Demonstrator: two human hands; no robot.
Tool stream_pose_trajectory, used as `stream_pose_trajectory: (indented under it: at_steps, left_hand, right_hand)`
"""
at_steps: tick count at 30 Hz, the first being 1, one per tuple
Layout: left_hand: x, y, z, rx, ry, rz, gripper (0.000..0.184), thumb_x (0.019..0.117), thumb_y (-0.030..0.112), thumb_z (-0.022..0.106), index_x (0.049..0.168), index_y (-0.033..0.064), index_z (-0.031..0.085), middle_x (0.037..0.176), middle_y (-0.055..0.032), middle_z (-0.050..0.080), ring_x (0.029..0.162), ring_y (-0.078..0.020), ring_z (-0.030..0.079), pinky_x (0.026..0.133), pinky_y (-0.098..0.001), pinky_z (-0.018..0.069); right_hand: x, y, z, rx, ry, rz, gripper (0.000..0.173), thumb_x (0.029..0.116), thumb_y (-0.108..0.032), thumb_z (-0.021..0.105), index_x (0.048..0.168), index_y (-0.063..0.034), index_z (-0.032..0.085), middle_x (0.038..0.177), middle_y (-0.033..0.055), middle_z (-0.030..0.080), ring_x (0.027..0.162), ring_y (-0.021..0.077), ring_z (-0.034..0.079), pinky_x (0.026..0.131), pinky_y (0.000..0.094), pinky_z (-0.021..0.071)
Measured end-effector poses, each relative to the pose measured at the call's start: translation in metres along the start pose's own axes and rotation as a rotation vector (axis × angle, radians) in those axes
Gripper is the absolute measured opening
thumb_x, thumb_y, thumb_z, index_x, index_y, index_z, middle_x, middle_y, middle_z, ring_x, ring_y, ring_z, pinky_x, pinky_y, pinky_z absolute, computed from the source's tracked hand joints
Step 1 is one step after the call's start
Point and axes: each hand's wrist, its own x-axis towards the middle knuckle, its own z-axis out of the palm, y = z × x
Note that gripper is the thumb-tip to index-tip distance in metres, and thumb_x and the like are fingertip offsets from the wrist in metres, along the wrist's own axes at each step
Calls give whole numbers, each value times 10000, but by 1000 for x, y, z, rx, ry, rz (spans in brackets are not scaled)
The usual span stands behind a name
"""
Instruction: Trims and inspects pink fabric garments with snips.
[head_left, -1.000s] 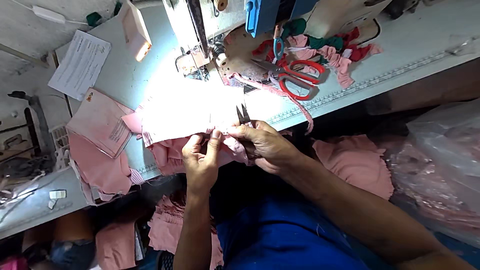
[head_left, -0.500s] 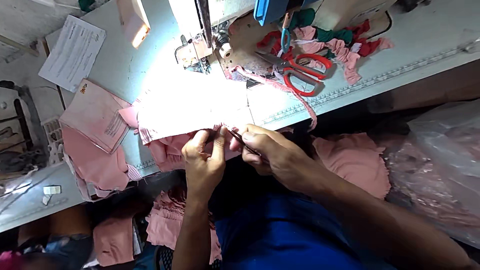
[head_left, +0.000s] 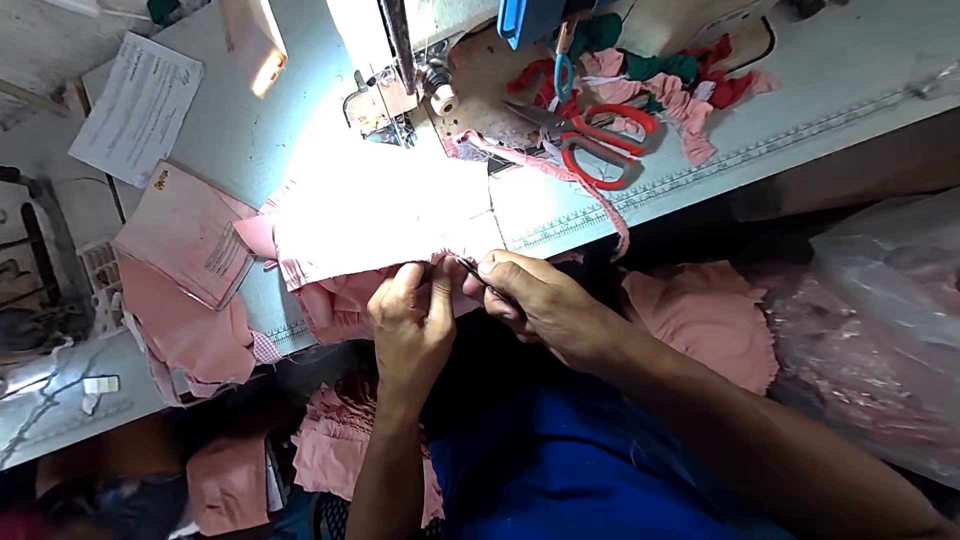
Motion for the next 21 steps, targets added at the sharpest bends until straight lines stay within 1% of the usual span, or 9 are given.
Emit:
stream_pose_trajectory:
  at_steps: [8, 11, 12, 14, 17, 18, 19, 20, 21]
  left_hand:
    - [-2, 0, 2, 92, 10, 21, 216, 1024, 200, 621, 857, 77, 680, 712, 32, 610, 671, -29, 592, 618, -214, 490]
    - [0, -1, 2, 71, -6, 14, 217, 1030, 202, 611, 866, 79, 681, 711, 39, 608, 661, -20, 585, 606, -206, 482]
    - [1, -1, 2, 58, -11, 7, 214, 1030, 206, 612, 868, 84, 681, 711, 45, 605, 655, -15, 578, 595, -202, 474]
    - [2, -2, 1, 18, -30, -12, 194, 1030, 209, 616, 895, 94, 695, 744, 55, 631, 684, -5, 600, 612, -195, 496]
    - [1, -5, -1, -34, -48, -41, 172, 1030, 199, 605, 923, 103, 699, 785, 61, 652, 726, -2, 625, 653, -196, 531]
    - [1, -6, -2, -55, -47, -35, 160, 1022, 177, 606, 939, 93, 713, 814, 53, 678, 762, -8, 649, 694, -208, 556]
    - [2, -8, -3, -81, -46, -14, 157, 1010, 147, 605, 951, 69, 728, 842, 36, 705, 801, -20, 672, 751, -226, 579]
    - [3, -10, -3, -97, -38, 7, 162, 998, 132, 607, 939, 51, 735, 838, 24, 710, 803, -25, 674, 758, -232, 577]
    - [4, -11, -3, -90, -32, 24, 171, 995, 140, 611, 921, 47, 734, 820, 28, 697, 788, -10, 661, 743, -212, 567]
  right_hand:
    - [6, 2, 1, -20, 18, 13, 272, 1104, -281, 413, 944, -140, 582, 613, -29, 413, 447, 36, 318, 419, 165, 261]
    - [12, 6, 0, -58, 35, -51, 249, 1091, -244, 453, 911, -124, 576, 610, -24, 433, 467, 42, 351, 442, 174, 278]
    - [15, 9, -1, -84, 45, -91, 242, 1085, -227, 471, 895, -116, 573, 623, -18, 458, 483, 47, 380, 455, 178, 296]
    - [19, 13, -2, -72, 50, -127, 243, 1078, -207, 491, 871, -108, 570, 630, -9, 478, 494, 51, 399, 463, 181, 310]
    - [20, 16, -4, 88, -31, -67, 265, 1090, -217, 435, 883, -123, 572, 591, -49, 407, 462, 15, 331, 443, 158, 268]
    - [19, 15, -4, 103, -50, -61, 271, 1090, -239, 423, 902, -127, 582, 587, -69, 412, 463, 4, 339, 443, 155, 280]
    - [18, 15, -6, 68, -44, -97, 258, 1077, -262, 437, 922, -131, 597, 600, -88, 429, 482, -7, 363, 457, 154, 303]
    - [18, 14, -8, -31, -3, -165, 230, 1053, -297, 494, 942, -134, 612, 648, -90, 469, 534, -7, 414, 500, 167, 348]
    - [17, 12, -11, -189, 73, -236, 242, 1017, -377, 582, 969, -144, 623, 712, -79, 539, 601, 2, 493, 554, 192, 420]
